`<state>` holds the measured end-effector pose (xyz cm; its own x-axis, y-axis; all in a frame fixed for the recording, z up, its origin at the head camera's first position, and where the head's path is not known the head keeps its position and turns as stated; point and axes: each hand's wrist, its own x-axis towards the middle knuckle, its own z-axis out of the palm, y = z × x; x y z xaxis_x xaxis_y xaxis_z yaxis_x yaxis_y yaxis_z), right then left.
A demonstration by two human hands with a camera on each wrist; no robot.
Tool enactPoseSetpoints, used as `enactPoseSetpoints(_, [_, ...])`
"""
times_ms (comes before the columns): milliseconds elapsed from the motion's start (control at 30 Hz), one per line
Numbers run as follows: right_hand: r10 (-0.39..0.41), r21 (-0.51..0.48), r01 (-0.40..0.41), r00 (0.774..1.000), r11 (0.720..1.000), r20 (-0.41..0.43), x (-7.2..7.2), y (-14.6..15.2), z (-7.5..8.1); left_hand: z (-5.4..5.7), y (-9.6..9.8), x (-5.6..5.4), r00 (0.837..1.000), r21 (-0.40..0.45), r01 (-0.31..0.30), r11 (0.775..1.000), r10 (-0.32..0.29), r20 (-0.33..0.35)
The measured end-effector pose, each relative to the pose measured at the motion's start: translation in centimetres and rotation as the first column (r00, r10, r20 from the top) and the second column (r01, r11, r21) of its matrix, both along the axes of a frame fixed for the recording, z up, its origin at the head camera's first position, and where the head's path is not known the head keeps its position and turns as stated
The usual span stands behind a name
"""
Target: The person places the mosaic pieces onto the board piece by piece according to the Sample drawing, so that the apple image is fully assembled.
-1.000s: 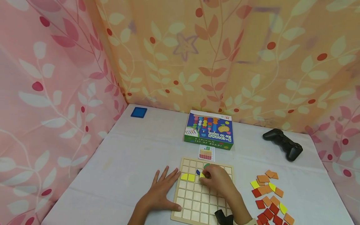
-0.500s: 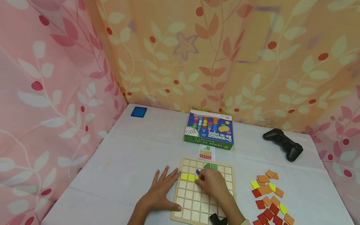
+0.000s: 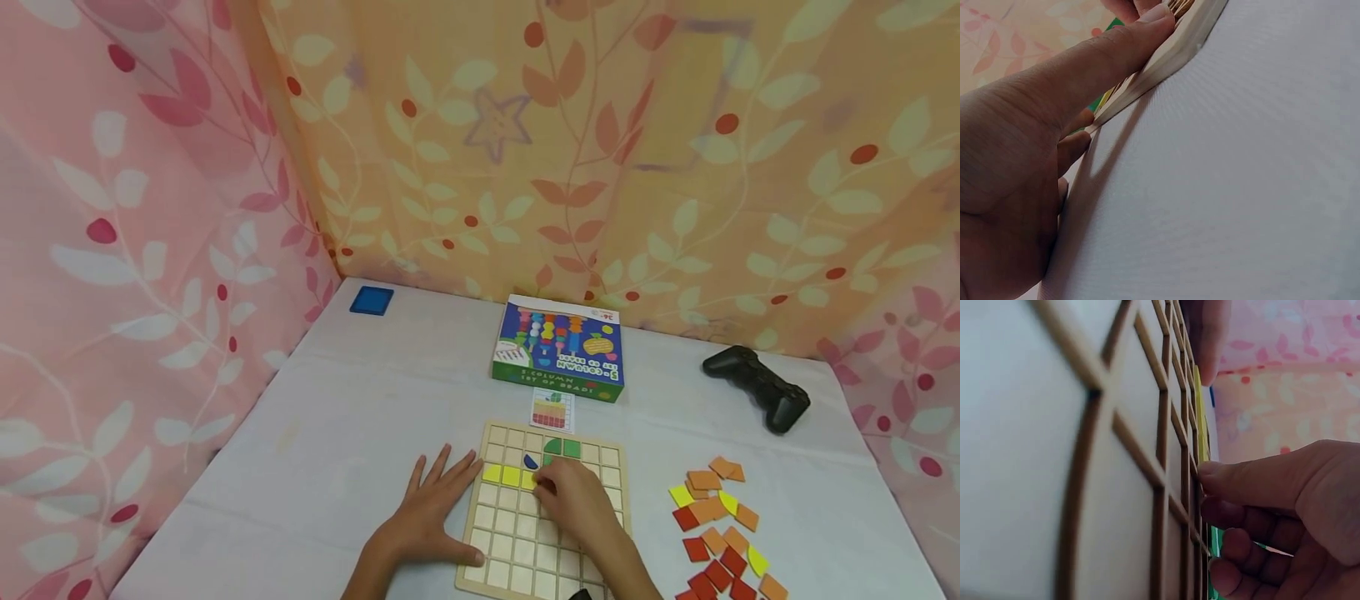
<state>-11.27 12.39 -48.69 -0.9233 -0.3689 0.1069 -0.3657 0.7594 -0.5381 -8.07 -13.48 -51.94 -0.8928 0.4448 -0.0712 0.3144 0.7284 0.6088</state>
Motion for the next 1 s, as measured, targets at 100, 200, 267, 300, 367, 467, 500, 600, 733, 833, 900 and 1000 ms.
enactPoseSetpoints(100, [-0.057, -0.018, 0.057, 0.998, 0.998, -0.017, 0.3, 0.9, 0.0, 0.0, 0.0, 0.0, 1.000, -0.009, -0.010, 1.000, 0.010, 0.013])
enactPoseSetpoints(200, [-0.202, -0.014, 0.202, 0.979, 0.979, 0.002, 0.2, 3.0, 0.4, 0.0, 0.1, -0.1, 1.000, -0.015, -0.015, 1.000, 0.015, 0.023])
enactPoseSetpoints(267, [-0.338, 0.011, 0.338, 0.940, 0.941, 0.042, -0.2, 5.1, 1.0, 0.0, 0.1, -0.1, 0.999, -0.019, -0.016, 1.000, 0.016, 0.029])
enactPoseSetpoints(300, [-0.404, 0.032, 0.402, 0.912, 0.915, 0.070, -0.5, 6.3, 1.2, -0.1, 0.1, -0.1, 0.999, -0.019, -0.017, 1.000, 0.017, 0.029])
enactPoseSetpoints(367, [-0.509, 0.080, 0.502, 0.852, 0.861, 0.126, -0.9, 8.9, 1.6, -0.1, 0.1, -0.1, 0.999, -0.021, -0.019, 1.000, 0.020, 0.029])
enactPoseSetpoints(467, [-0.588, 0.171, 0.563, 0.780, 0.809, 0.215, -1.1, 12.3, 1.8, -0.2, 0.1, 0.0, 0.999, -0.022, -0.022, 1.000, 0.023, 0.027])
enactPoseSetpoints(500, [-0.597, 0.190, 0.566, 0.764, 0.802, 0.245, -1.0, 13.2, 1.7, -0.2, 0.1, 0.0, 0.999, -0.021, -0.022, 1.000, 0.023, 0.025])
enactPoseSetpoints(600, [-0.618, 0.202, 0.585, 0.722, 0.785, 0.310, -0.8, 14.8, 1.2, -0.2, 0.0, 0.0, 0.999, -0.022, -0.023, 0.999, 0.024, 0.022])
enactPoseSetpoints(733, [-0.636, 0.163, 0.620, 0.707, 0.768, 0.310, -0.7, 15.0, 0.6, -0.2, 0.0, 0.0, 1.000, -0.013, -0.020, 1.000, 0.020, 0.018])
enactPoseSetpoints(833, [-0.628, 0.155, 0.612, 0.726, 0.776, 0.279, -0.7, 15.0, 0.6, -0.2, 0.1, 0.0, 1.000, -0.007, -0.015, 1.000, 0.016, 0.022])
enactPoseSetpoints(900, [-0.621, 0.150, 0.605, 0.736, 0.782, 0.268, -0.7, 14.9, 0.6, -0.2, 0.2, 0.0, 1.000, -0.011, -0.015, 1.000, 0.015, 0.025])
enactPoseSetpoints(1000, [-0.615, 0.147, 0.599, 0.742, 0.787, 0.266, -0.7, 14.7, 0.6, -0.1, 0.2, -0.1, 0.999, -0.023, -0.014, 1.000, 0.015, 0.031])
